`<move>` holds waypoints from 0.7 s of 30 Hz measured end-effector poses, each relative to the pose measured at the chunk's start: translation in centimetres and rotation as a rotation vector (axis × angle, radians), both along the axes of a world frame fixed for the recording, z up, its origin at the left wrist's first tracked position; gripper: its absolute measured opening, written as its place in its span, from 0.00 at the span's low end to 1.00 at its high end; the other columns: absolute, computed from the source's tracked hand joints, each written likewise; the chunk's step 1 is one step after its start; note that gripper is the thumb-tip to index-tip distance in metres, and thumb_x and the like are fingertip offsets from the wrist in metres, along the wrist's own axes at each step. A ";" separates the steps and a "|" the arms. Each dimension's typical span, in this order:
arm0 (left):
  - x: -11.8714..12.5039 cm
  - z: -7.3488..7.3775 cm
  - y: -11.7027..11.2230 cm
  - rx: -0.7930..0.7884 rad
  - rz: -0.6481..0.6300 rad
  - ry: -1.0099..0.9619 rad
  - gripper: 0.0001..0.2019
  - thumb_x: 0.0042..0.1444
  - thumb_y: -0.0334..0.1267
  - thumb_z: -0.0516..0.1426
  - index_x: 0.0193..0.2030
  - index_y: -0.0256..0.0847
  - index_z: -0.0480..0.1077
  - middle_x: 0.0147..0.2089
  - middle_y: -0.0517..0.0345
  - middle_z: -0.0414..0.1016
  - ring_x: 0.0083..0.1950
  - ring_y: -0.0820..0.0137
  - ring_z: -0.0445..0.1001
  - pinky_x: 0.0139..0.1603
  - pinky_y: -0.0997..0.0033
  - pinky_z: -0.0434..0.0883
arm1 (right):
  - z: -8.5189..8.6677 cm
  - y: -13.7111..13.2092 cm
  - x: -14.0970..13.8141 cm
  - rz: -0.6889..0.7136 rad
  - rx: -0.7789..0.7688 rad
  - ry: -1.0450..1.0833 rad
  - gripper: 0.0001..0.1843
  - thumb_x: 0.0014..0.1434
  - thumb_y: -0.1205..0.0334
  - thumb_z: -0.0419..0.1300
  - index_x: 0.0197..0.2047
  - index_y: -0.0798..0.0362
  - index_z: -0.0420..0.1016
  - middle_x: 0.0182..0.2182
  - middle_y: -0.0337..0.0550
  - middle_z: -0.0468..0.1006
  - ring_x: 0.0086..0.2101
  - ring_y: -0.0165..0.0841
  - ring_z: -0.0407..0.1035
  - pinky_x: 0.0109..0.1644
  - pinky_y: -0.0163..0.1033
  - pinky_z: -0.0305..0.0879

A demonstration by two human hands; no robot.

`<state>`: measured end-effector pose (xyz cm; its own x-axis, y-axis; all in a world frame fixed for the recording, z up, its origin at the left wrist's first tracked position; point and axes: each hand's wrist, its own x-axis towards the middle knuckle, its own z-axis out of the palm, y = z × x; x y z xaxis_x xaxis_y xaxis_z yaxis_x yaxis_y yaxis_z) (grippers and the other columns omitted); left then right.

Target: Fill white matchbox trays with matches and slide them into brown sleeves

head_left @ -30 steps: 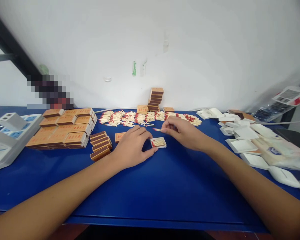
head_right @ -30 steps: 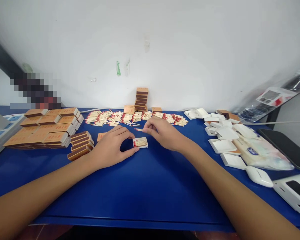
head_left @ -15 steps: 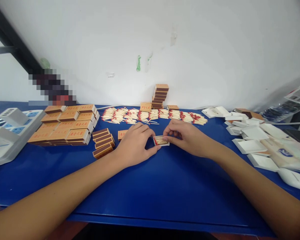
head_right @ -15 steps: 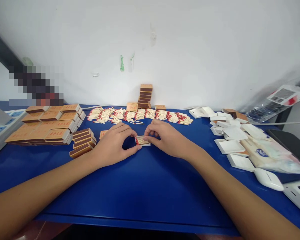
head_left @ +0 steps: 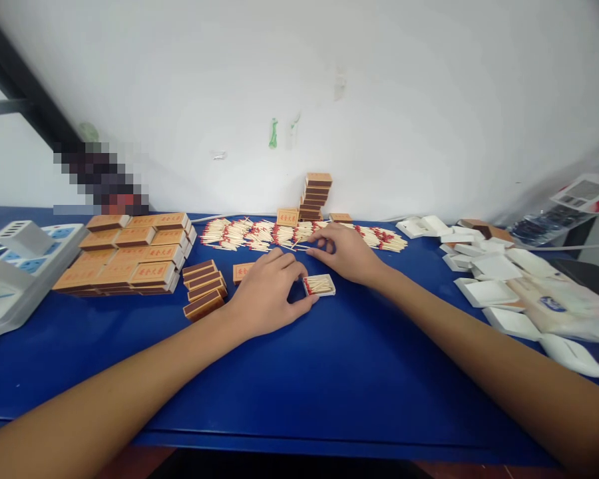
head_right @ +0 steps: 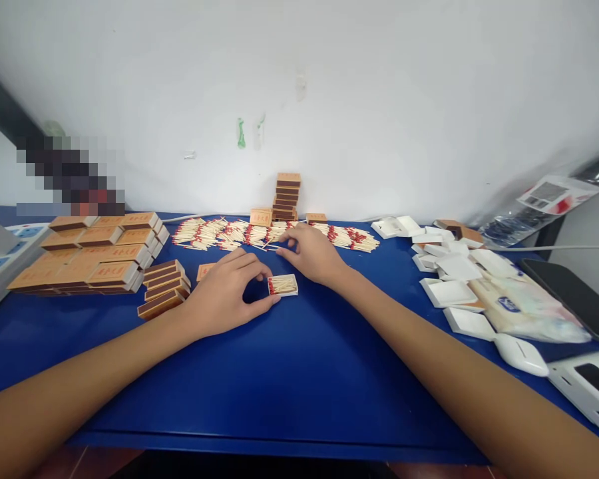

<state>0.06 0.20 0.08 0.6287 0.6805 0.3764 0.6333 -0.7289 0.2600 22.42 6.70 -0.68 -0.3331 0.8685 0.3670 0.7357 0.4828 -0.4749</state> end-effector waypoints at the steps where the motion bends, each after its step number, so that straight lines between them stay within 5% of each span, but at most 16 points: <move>1: 0.0 0.0 0.0 0.003 0.000 0.001 0.12 0.66 0.47 0.65 0.44 0.40 0.75 0.44 0.52 0.78 0.50 0.55 0.74 0.55 0.52 0.73 | 0.1 0.5 -0.3 0.013 -0.024 -0.029 0.03 0.64 0.62 0.67 0.40 0.52 0.82 0.36 0.44 0.80 0.33 0.36 0.70 0.41 0.43 0.66; 7: -0.1 0.1 0.1 -0.010 -0.010 -0.013 0.11 0.66 0.46 0.65 0.43 0.41 0.75 0.43 0.53 0.78 0.50 0.56 0.74 0.56 0.52 0.73 | 0.8 0.6 0.0 0.013 -0.101 -0.123 0.09 0.67 0.65 0.62 0.33 0.51 0.74 0.33 0.45 0.79 0.35 0.37 0.70 0.40 0.42 0.62; 14: -0.1 0.0 0.1 0.001 0.045 -0.027 0.11 0.65 0.46 0.66 0.44 0.41 0.76 0.43 0.53 0.78 0.51 0.55 0.74 0.56 0.51 0.73 | 2.6 -4.2 3.8 0.008 -0.160 -0.174 0.09 0.71 0.60 0.56 0.39 0.50 0.74 0.36 0.46 0.78 0.36 0.39 0.70 0.39 0.43 0.62; 21: 0.0 0.1 0.2 0.005 0.038 -0.022 0.12 0.65 0.47 0.66 0.45 0.40 0.76 0.46 0.52 0.77 0.52 0.55 0.75 0.57 0.51 0.74 | 2.6 -6.7 1.8 0.117 -0.118 -0.227 0.07 0.72 0.62 0.56 0.42 0.50 0.74 0.41 0.46 0.78 0.38 0.38 0.72 0.42 0.42 0.63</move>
